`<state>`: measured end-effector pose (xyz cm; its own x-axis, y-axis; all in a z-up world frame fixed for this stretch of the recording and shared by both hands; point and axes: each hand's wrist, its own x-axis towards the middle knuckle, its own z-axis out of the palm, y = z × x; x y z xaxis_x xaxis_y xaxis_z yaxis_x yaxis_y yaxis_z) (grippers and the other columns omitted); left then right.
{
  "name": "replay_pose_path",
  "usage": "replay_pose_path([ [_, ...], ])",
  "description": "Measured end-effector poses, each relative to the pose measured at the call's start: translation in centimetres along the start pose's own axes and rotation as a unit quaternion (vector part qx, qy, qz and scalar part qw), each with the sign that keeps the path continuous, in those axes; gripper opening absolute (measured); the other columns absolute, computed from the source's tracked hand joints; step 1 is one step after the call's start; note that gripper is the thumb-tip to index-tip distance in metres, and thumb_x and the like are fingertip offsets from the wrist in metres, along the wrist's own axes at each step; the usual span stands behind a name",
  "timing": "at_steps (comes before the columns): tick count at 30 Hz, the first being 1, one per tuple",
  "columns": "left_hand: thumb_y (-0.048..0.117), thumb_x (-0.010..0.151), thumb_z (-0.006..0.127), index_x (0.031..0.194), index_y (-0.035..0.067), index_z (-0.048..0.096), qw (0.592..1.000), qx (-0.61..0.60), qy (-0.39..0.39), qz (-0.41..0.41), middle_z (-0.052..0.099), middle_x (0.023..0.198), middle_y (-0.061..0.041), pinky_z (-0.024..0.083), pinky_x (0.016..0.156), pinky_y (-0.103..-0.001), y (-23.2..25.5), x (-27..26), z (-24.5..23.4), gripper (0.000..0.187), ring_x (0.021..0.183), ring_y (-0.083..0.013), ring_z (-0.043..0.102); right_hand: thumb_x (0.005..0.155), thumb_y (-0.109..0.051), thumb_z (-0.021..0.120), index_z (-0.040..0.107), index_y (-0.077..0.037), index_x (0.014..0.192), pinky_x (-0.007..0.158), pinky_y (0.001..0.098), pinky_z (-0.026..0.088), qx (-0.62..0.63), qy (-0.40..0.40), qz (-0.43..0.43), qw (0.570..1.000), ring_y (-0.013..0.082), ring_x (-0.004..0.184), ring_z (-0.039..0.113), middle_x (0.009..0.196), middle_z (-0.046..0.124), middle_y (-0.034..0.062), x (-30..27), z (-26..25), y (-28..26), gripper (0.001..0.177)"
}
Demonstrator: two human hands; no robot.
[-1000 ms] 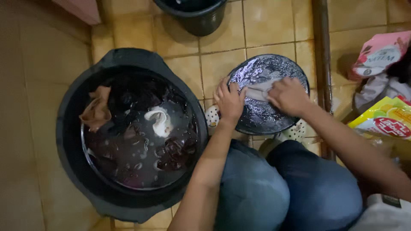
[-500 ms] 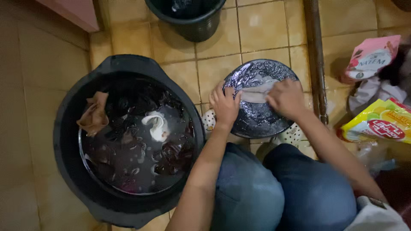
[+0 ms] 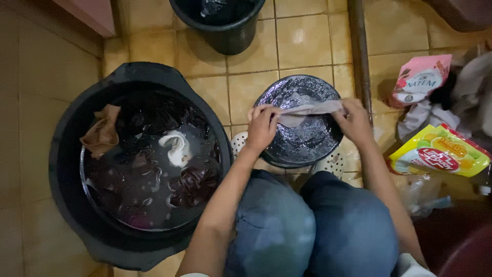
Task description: The person sits on the floor and hand-washes a light-colored cloth in a small bucket, scrubbing it with both hands and rinsing it in a larger basin of water. The person repeatedly scrubs and rinses the cloth throughout the clip.
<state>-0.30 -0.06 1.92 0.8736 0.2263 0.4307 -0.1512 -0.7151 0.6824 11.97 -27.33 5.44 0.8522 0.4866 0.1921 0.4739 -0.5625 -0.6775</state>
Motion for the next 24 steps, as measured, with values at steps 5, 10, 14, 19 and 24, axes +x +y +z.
replay_pose_path([
  [5,0.018,0.108,0.055,0.118,0.005,0.054,0.936,-0.277,-0.043,-0.214,0.068,0.091,-0.010,0.054,0.078,-0.035,-1.1,1.0,1.5,0.017,0.085,-0.0229,0.067,0.098,-0.006,0.067,0.060,-0.007,0.119,0.088,0.0354,0.057,0.507,-0.042,0.189,0.840,0.0222,0.099,0.070,0.109,0.072,0.0087,0.3,-0.1,2.1,0.023],
  [10,0.019,0.107,0.052,0.122,0.003,0.051,0.919,-0.266,-0.099,-0.274,0.067,0.092,-0.013,0.053,0.070,-0.036,-0.8,2.6,0.8,0.022,0.075,-0.0246,0.066,0.102,-0.006,0.063,0.059,-0.003,0.121,0.083,0.0318,0.060,0.560,0.009,0.302,0.771,0.0191,0.094,0.073,0.108,0.072,0.0089,0.4,0.8,2.3,0.020],
  [14,0.017,0.089,0.070,0.120,0.004,0.058,0.995,0.085,-0.010,-0.052,0.064,0.112,-0.018,0.049,0.092,-0.046,1.2,2.0,-0.6,0.036,0.105,-0.0375,0.060,0.097,-0.006,0.066,0.058,-0.007,0.125,0.066,0.0253,0.051,0.398,0.057,0.297,0.866,0.0182,0.084,0.073,0.104,0.071,0.0088,0.3,1.9,2.2,0.029],
  [19,0.026,0.082,0.073,0.118,0.006,0.063,0.987,0.068,-0.122,0.085,0.061,0.121,-0.014,0.045,0.093,-0.047,2.9,0.9,-0.4,0.042,0.115,-0.0342,0.055,0.101,-0.015,0.070,0.060,-0.005,0.104,0.064,0.0228,0.052,0.363,0.049,0.280,0.887,0.0138,0.080,0.074,0.094,0.073,0.0073,0.5,3.0,2.2,0.015],
  [24,0.024,0.092,0.071,0.107,0.012,0.070,0.972,0.092,-0.187,0.112,0.061,0.120,-0.007,0.043,0.099,-0.045,2.3,1.1,-0.2,0.019,0.123,-0.0297,0.054,0.099,-0.015,0.077,0.060,-0.007,0.093,0.061,0.0206,0.041,0.277,0.063,0.231,0.930,0.0060,0.068,0.055,0.082,0.064,-0.0015,0.5,3.2,3.0,0.020],
])
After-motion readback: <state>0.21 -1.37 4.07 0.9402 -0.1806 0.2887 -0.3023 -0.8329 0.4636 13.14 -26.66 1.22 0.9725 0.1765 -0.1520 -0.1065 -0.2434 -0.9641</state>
